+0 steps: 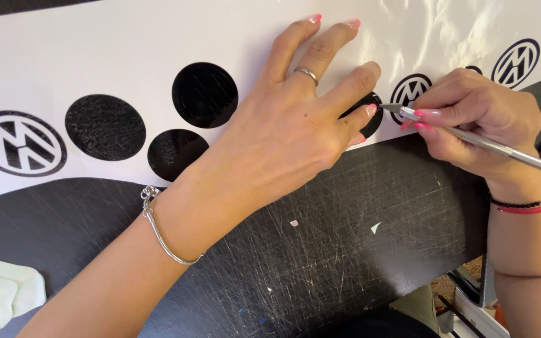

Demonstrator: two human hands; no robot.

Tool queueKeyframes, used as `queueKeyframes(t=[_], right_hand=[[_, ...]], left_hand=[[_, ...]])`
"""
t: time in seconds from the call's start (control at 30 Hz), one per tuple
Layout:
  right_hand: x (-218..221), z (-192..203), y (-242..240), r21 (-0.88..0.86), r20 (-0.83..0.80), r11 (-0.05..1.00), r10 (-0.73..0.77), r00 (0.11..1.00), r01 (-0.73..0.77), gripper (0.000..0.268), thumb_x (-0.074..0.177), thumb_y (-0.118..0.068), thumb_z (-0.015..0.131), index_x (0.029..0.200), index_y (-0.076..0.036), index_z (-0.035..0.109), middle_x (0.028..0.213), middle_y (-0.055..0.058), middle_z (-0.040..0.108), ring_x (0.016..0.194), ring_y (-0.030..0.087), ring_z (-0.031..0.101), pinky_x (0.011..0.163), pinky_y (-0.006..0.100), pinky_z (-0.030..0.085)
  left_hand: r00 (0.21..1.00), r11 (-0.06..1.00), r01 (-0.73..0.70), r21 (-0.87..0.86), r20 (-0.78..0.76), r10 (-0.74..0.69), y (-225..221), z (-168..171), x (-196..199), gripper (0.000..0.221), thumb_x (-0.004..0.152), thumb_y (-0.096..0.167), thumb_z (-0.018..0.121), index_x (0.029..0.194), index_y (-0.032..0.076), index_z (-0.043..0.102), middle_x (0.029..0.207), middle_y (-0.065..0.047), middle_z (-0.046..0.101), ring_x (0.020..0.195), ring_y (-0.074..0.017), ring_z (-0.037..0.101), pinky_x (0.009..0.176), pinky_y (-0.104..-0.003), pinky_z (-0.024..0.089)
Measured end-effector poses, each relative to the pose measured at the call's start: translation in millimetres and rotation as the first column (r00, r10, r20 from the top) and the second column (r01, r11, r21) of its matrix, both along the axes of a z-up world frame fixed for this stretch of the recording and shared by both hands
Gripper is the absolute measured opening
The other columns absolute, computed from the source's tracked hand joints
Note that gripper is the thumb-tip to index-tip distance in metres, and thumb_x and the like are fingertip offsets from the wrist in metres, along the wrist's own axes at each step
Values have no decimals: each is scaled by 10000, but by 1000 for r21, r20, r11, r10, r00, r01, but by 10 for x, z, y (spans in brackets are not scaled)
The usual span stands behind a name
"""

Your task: Using a precision craft knife to remove excess vinyl from a sheet of cut decals, specifically circular shapes and logos.

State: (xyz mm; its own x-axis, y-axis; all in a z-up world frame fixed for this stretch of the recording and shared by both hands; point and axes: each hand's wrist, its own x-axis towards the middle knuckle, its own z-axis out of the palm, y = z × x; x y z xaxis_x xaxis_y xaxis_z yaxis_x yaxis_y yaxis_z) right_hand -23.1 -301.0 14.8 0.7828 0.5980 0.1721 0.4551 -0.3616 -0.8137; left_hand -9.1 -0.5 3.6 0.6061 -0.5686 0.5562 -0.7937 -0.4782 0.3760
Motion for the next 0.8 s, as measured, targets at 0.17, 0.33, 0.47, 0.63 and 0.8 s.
queueKeyframes(t=[0.17, 0.33, 0.47, 0.63, 0.8], right_hand=[[-20, 64, 20, -90, 37, 996, -1, 999, 4, 67, 999, 112, 649, 986, 75, 595, 881, 243, 644, 705, 322, 606, 645, 388, 489], [-1, 31, 5, -82, 19, 997, -7, 1000, 8, 42, 1020, 91, 636, 1032, 59, 612, 939, 241, 644, 651, 291, 525, 590, 347, 399], [88, 66, 81, -161, 4, 987, 6, 1000, -5, 73, 1033, 64, 608, 967, 63, 641, 858, 193, 617, 579, 295, 457, 551, 362, 342], [260, 183, 228, -235, -98, 944, 217, 971, -234, 256, 1039, -5, 481, 785, 19, 496, 572, 65, 269, 485, 288, 214, 499, 383, 208], [137, 169, 176, -200, 57, 967, 174, 983, -160, 184, 1000, 95, 609, 837, 62, 530, 748, 161, 505, 628, 308, 448, 622, 401, 357]], left_hand=[[1000, 1000, 6, -3, -5, -6, -1, -14, 26, 185, 1130, 152, 770, 975, 54, 742, 1178, -92, 642, 1302, -400, 573, 1132, -547, 441], [1000, 997, -8, 78, 6, 8, -18, -13, 19, 233, 1077, 255, 878, 1088, 34, 806, 1249, -68, 637, 1317, -367, 583, 1142, -540, 445], [1000, 996, -10, 84, 21, 8, -2, 12, 24, 241, 1089, 254, 886, 1091, 24, 813, 1238, -67, 647, 1308, -358, 601, 1150, -527, 449], [1000, 996, 0, 94, 12, -1, 1, 14, 29, 259, 1081, 269, 891, 1157, 39, 802, 1251, -75, 642, 1319, -355, 591, 1160, -524, 439], [1000, 989, -2, 146, 7, 1, 16, 80, 33, 263, 1100, 288, 842, 1241, 76, 775, 1279, -69, 645, 1337, -350, 584, 1170, -516, 421]])
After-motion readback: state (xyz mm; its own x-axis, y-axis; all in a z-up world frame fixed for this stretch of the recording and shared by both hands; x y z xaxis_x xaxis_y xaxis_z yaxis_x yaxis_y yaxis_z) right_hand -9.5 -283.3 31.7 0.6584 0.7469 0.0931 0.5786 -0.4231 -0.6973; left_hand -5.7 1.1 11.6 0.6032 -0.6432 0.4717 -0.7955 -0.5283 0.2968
